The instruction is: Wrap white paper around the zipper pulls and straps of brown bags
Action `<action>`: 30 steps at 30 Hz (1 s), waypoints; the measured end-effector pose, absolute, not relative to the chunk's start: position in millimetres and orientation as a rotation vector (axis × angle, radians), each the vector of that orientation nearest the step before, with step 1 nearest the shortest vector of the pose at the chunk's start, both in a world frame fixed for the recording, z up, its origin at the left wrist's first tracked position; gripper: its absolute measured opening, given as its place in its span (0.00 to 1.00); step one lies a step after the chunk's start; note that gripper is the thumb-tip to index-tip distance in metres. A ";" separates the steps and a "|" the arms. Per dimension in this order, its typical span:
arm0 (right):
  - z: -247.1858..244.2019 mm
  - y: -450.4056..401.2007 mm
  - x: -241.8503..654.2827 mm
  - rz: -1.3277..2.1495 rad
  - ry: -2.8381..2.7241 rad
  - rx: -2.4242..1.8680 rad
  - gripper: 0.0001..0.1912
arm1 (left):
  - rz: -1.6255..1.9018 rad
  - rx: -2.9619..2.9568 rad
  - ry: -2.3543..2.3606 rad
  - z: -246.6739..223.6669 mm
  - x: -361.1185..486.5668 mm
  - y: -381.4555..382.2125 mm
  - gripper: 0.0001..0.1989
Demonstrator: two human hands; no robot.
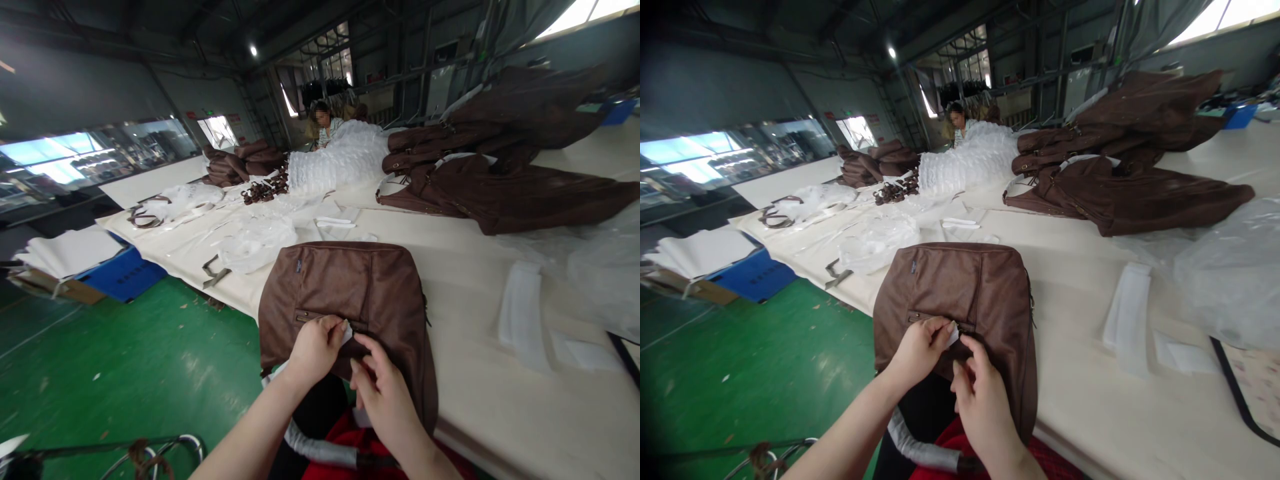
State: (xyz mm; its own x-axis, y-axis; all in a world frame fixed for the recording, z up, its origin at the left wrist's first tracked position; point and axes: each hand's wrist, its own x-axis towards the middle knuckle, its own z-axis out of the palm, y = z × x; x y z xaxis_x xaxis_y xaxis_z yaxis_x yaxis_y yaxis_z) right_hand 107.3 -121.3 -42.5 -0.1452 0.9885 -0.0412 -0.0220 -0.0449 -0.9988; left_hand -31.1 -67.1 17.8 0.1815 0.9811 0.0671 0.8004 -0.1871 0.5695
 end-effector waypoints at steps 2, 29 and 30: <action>-42.8 -120.5 107.0 1.367 -1.218 -1.157 0.23 | 0.629 2.042 1.745 14.5 -28.8 -64.6 0.13; -42.6 -97.4 84.7 1.475 -0.956 -1.282 0.24 | 0.761 2.163 1.801 25.4 -35.5 -79.1 0.10; -41.4 -97.1 84.6 1.462 -0.951 -1.282 0.24 | 0.777 2.206 1.825 25.6 -34.8 -82.2 0.10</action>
State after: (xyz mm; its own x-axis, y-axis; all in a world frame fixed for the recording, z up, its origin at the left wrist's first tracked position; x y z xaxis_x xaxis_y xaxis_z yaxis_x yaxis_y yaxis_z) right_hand 84.6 -97.1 -41.4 -0.0124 0.9656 -0.2598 -0.1544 -0.2586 -0.9536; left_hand -34.8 -82.2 25.6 0.1126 0.9536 0.2791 0.8624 -0.2333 0.4493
